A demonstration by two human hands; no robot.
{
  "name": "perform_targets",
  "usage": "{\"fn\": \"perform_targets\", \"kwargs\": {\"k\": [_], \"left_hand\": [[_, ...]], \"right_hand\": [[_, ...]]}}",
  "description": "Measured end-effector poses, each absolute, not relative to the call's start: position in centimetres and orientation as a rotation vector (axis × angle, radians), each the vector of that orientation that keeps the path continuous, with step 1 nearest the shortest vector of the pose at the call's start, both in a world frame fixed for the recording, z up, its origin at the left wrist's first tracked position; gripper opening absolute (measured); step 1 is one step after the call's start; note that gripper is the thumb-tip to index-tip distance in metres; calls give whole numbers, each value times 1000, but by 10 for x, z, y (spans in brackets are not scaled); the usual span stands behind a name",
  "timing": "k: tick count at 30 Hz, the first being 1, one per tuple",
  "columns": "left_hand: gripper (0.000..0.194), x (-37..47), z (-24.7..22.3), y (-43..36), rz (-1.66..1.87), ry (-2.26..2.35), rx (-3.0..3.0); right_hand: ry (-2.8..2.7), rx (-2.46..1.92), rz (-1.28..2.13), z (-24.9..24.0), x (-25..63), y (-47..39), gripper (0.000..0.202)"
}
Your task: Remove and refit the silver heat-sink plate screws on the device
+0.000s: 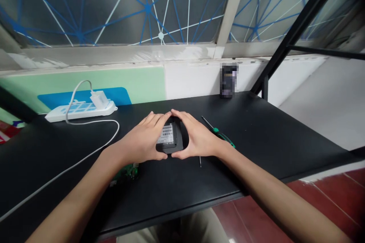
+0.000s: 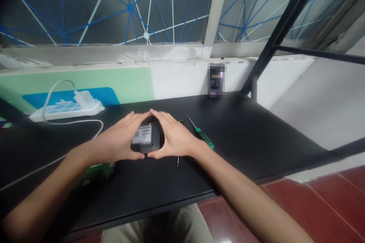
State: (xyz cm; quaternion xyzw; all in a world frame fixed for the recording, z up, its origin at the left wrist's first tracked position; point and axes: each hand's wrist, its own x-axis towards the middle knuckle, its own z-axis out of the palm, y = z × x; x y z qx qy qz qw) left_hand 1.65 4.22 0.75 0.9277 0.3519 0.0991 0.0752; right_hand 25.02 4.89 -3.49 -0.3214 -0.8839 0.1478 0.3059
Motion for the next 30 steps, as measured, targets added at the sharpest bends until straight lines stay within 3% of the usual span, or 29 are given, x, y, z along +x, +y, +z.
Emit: {"fn": "perform_targets", "kwargs": {"k": [4, 10, 15, 30], "left_hand": [[107, 12, 2, 46, 422, 1083, 2707], [119, -2, -3, 50, 657, 1141, 2446], [126, -5, -8, 55, 821, 1058, 2316], [123, 1, -17, 54, 786, 842, 2154]], "right_hand": [[-2296, -802, 444, -35, 250, 49, 123], [-2125, -762, 558, -37, 247, 56, 142], [-2306, -832, 575, -37, 245, 71, 147], [-2337, -701, 669, -50, 238, 75, 146]]}}
